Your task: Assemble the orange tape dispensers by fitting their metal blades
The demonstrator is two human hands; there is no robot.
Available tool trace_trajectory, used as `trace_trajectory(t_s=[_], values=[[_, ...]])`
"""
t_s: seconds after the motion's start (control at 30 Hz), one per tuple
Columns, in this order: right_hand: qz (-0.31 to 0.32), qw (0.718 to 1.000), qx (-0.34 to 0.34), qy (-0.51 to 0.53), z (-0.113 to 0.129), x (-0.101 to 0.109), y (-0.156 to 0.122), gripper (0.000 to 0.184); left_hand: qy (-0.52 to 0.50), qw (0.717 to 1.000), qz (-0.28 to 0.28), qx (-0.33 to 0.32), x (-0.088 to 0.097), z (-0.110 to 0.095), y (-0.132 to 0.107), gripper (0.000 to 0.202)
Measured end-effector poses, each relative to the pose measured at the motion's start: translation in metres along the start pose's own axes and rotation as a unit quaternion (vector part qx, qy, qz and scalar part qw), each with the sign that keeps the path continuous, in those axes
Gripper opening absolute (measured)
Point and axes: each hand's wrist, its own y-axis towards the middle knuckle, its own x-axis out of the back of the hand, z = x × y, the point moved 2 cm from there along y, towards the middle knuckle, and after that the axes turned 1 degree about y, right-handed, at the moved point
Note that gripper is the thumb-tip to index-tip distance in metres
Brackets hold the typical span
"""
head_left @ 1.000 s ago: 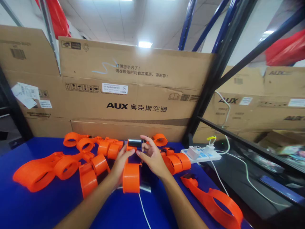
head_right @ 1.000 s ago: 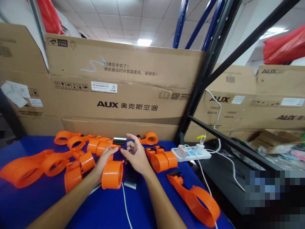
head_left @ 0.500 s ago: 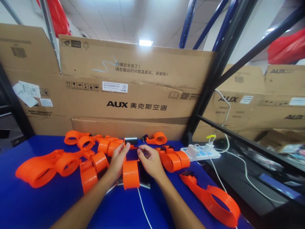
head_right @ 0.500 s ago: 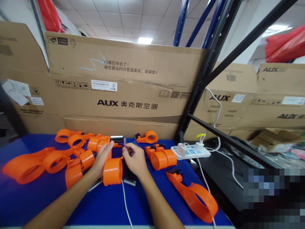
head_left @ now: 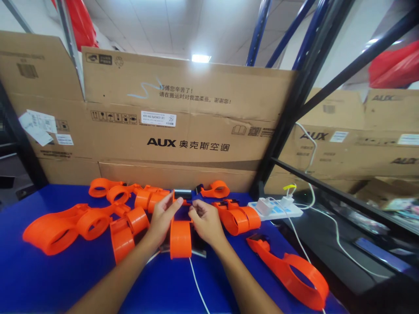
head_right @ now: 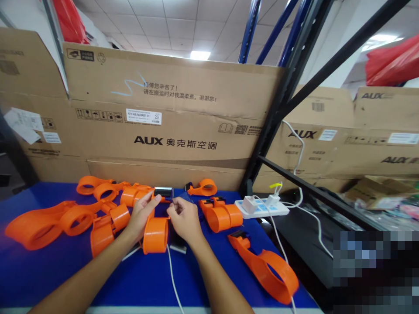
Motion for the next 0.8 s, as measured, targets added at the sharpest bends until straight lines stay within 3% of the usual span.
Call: trace_trajectory(t_s=[0.47, 0.8], values=[[-0.021, 0.998, 0.017, -0.050, -0.004, 0.000, 0.002, 0.026, -0.004, 1.000, -0.010, 0.002, 0.000, 0.004, 0.001, 0.036], [-0.012, 1.000, 0.008, -0.019, -0.005, 0.001, 0.004, 0.022, -0.010, 0.999, -0.015, -0.030, -0.005, -0.006, -0.005, 0.033]])
